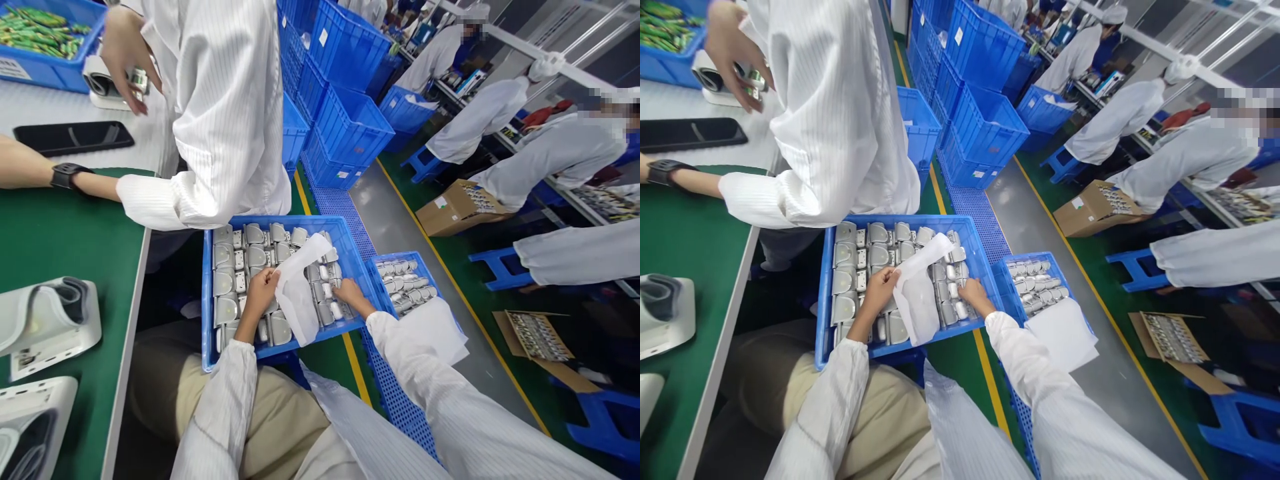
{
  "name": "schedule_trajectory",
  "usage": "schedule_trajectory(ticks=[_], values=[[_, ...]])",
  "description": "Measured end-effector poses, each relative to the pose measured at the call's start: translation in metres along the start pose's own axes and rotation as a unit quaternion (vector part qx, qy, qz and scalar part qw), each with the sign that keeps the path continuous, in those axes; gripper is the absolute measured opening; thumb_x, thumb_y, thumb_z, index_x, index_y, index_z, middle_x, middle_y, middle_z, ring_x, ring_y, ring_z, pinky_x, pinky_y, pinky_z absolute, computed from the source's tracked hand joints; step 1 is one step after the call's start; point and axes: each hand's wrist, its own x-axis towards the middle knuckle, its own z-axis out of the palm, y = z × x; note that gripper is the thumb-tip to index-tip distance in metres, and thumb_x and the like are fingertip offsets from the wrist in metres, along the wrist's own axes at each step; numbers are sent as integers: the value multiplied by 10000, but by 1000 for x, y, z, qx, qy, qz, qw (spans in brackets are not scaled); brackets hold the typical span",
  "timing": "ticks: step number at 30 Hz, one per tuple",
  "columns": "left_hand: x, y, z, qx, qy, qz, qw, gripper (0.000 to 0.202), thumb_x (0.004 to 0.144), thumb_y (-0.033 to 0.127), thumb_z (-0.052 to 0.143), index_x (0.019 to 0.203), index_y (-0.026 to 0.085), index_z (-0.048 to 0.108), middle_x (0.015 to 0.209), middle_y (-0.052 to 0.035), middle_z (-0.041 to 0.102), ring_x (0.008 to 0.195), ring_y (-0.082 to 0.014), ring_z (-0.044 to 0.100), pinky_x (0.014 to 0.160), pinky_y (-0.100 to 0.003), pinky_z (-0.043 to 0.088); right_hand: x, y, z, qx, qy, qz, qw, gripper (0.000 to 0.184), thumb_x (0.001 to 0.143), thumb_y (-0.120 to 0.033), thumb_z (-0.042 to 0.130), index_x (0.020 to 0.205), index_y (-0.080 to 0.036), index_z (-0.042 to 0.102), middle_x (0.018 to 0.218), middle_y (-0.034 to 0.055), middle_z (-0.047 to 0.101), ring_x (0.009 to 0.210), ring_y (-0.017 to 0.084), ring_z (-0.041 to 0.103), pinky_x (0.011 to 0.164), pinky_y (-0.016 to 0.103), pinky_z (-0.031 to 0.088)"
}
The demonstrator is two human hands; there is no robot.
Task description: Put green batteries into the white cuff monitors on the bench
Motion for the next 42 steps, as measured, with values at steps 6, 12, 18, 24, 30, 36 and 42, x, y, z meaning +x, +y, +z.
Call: schedule_trajectory(ticks=[6, 12, 18, 24, 30, 36, 42], values=[[2, -1, 1, 0, -4, -1, 1000, 481, 930, 623, 597, 961, 166, 743, 695, 2, 624, 629, -155, 533, 597, -268, 364, 3, 3, -1, 4, -14, 3, 1000, 635, 965, -425, 727, 1454, -53, 565, 1360, 264, 690, 1266, 349, 684, 957, 336, 539], [2, -3, 1, -1, -6, 1, 1000, 479, 928, 622, 589, 955, 167, 737, 675, 10, 598, 622, -154, 518, 592, -266, 357, -5, 0, -12, -7, -12, -7, 1000, 627, 944, -419, 754, 1419, -83, 522, 1291, 250, 718, 1212, 372, 705, 925, 363, 534], [1, -5, 1, -3, -10, -2, 1000, 473, 943, 614, 585, 989, 171, 743, 692, 10, 608, 629, -152, 520, 596, -261, 364, -24, -6, -7, -21, 25, -7, 999, 626, 1004, -463, 681, 1465, -94, 471, 1317, 274, 689, 1220, 384, 696, 954, 394, 512], [0, 0, 1, -3, -7, -4, 1000, 480, 929, 620, 581, 970, 168, 739, 679, 4, 621, 612, -156, 525, 585, -265, 367, -27, -5, -12, -38, -2, -15, 999, 516, 1044, -459, 656, 1387, -75, 614, 1274, 260, 728, 1218, 357, 709, 931, 356, 523], [-1, 2, 1, 0, 3, -1, 1000, 456, 919, 596, 588, 954, 170, 745, 667, 5, 624, 603, -157, 527, 582, -271, 360, -28, -8, -22, -71, 26, -20, 997, 472, 1035, -489, 670, 1266, -79, 708, 1244, 276, 735, 1186, 371, 722, 940, 380, 532], [-1, 1, 1, 6, 1, -2, 1000, 454, 930, 594, 578, 957, 172, 744, 669, 7, 628, 605, -155, 524, 582, -271, 354, -15, -15, -33, -67, 79, -11, 995, 511, 1110, -512, 527, 1321, -68, 667, 1236, 282, 730, 1192, 363, 724, 969, 373, 514], [-1, 1, 1, 9, -1, -2, 1000, 466, 928, 614, 577, 952, 177, 737, 654, 13, 610, 596, -154, 512, 578, -272, 346, 10, -23, -29, -54, 61, -9, 997, 469, 1078, -481, 612, 1286, -68, 687, 1263, 276, 727, 1206, 361, 719, 966, 358, 510]])
